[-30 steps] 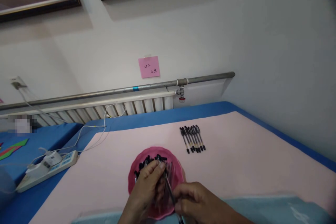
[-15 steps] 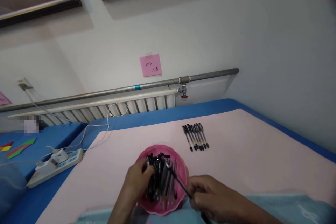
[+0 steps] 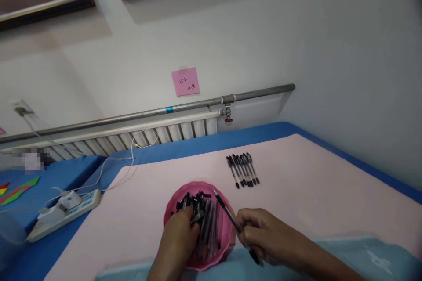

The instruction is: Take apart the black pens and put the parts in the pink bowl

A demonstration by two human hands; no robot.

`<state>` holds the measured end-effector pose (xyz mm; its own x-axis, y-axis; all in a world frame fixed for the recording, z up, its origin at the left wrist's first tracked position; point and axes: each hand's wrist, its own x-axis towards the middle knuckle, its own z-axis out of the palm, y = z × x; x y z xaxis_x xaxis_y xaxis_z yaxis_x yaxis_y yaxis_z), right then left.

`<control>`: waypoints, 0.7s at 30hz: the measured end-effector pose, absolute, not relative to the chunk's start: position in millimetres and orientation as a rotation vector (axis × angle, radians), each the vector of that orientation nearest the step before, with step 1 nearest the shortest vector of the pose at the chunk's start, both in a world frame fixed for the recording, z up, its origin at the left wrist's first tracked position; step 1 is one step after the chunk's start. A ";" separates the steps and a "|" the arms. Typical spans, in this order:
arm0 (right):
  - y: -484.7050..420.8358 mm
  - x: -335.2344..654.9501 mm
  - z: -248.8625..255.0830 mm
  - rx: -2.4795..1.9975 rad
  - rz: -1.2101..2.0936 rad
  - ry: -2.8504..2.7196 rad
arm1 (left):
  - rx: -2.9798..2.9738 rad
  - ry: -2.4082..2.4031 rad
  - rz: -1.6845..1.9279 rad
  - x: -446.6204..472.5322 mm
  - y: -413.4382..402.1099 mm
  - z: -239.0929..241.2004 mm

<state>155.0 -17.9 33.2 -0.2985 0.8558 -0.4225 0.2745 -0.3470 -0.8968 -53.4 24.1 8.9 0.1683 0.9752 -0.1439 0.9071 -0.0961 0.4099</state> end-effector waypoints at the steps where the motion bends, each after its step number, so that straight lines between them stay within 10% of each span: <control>1: -17.6 155.3 32.8 -1.503 1.679 -1.431 | 2.049 1.784 0.235 -53.2 24.2 9.4; 13: -16.5 152.5 25.2 -1.477 1.739 -1.400 | 1.952 1.841 0.516 -52.9 22.0 18.2; 21: -23.0 138.3 18.1 -1.389 1.920 -1.375 | 0.830 0.931 0.804 -27.5 8.8 17.0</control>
